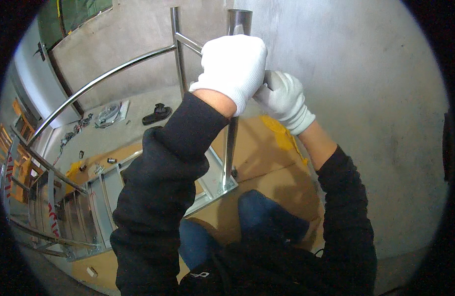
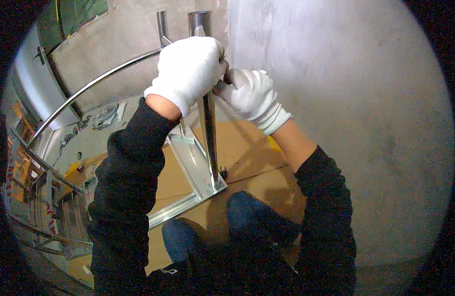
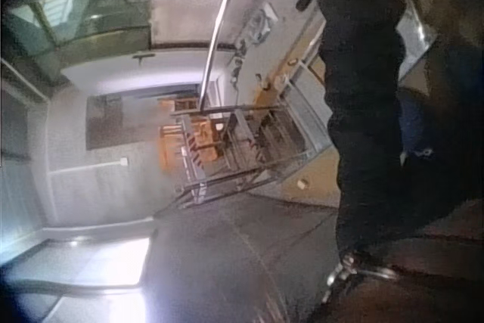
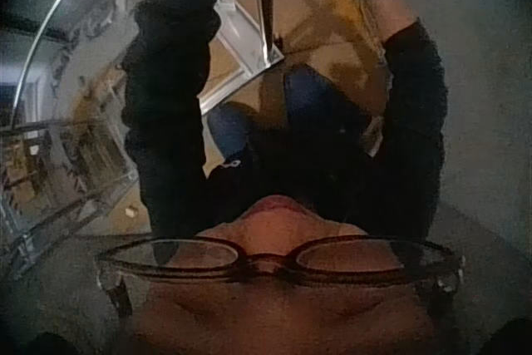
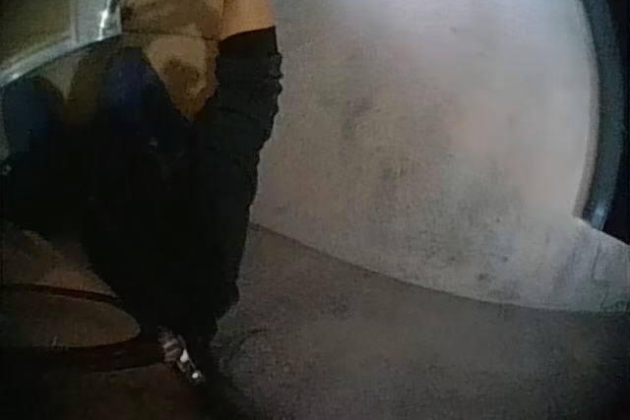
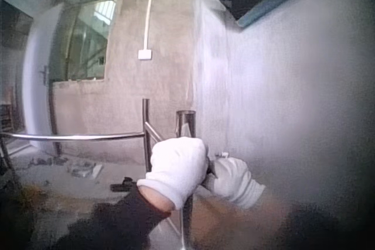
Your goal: The person assembles a metal frame structure on the floor. They use a wrench to tighten bolts at the joints of the frame and then attach a vertical metal pole to the corner of the frame.
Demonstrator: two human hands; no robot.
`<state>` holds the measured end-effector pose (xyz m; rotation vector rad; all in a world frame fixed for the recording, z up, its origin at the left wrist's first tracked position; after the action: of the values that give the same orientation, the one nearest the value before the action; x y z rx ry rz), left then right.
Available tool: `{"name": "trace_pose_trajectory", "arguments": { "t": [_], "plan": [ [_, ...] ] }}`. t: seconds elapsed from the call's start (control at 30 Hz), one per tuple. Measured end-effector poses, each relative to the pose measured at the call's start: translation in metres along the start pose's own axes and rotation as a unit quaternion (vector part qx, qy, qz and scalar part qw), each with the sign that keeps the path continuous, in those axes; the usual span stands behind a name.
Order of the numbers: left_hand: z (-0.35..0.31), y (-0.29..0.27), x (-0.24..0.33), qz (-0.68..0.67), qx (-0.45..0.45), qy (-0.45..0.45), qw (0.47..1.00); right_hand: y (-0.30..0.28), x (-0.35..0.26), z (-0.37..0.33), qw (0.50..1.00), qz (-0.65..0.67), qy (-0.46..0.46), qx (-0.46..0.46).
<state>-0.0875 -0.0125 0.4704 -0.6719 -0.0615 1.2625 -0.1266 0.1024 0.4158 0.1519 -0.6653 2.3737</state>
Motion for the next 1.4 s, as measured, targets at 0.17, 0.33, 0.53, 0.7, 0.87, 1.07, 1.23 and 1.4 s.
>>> {"name": "trace_pose_trajectory", "arguments": {
  "t": [0.17, 0.33, 0.53, 0.7, 0.87, 1.07, 1.23, 1.4],
  "plan": [
    [0.000, 0.004, -0.006, 0.000, 0.009, -0.005, 1.000, 0.001, 0.012, 0.022, 0.999, 0.025, 0.006, -0.046],
    [-0.022, 0.000, -0.012, -0.095, 0.044, -0.024, 0.994, -0.004, 0.001, 0.030, 0.987, -0.037, -0.155, -0.005],
    [-0.089, 0.003, -0.028, -0.229, 0.112, -0.182, 0.950, -0.011, -0.001, 0.036, 0.976, -0.092, -0.197, 0.012],
    [-0.158, 0.028, -0.041, -0.233, 0.076, -0.263, 0.933, -0.015, 0.000, 0.046, 0.976, -0.045, -0.193, 0.088],
    [-0.205, 0.046, -0.049, -0.268, 0.057, -0.337, 0.901, -0.010, 0.004, 0.042, 0.986, -0.060, -0.151, 0.040],
    [-0.232, 0.054, -0.053, -0.301, 0.032, -0.415, 0.858, 0.000, 0.007, 0.024, 0.993, -0.101, -0.058, -0.032],
    [-0.242, 0.054, -0.051, -0.315, 0.033, -0.441, 0.839, 0.012, -0.006, 0.002, 0.993, -0.059, 0.102, 0.002],
    [-0.257, 0.060, -0.048, -0.352, 0.044, -0.476, 0.805, 0.035, -0.015, -0.020, 0.902, 0.207, 0.376, 0.045]
  ]
}}
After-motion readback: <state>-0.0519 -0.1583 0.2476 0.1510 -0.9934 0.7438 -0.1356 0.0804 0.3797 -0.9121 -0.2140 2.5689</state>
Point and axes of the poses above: each hand's wrist, its own z-axis towards the middle knuckle, its own y-axis out of the palm, x = y × z, the point moved 4 cm from there along z, towards the middle knuckle, and after that the axes turned 11 degrees about y, right-handed, at the moved point
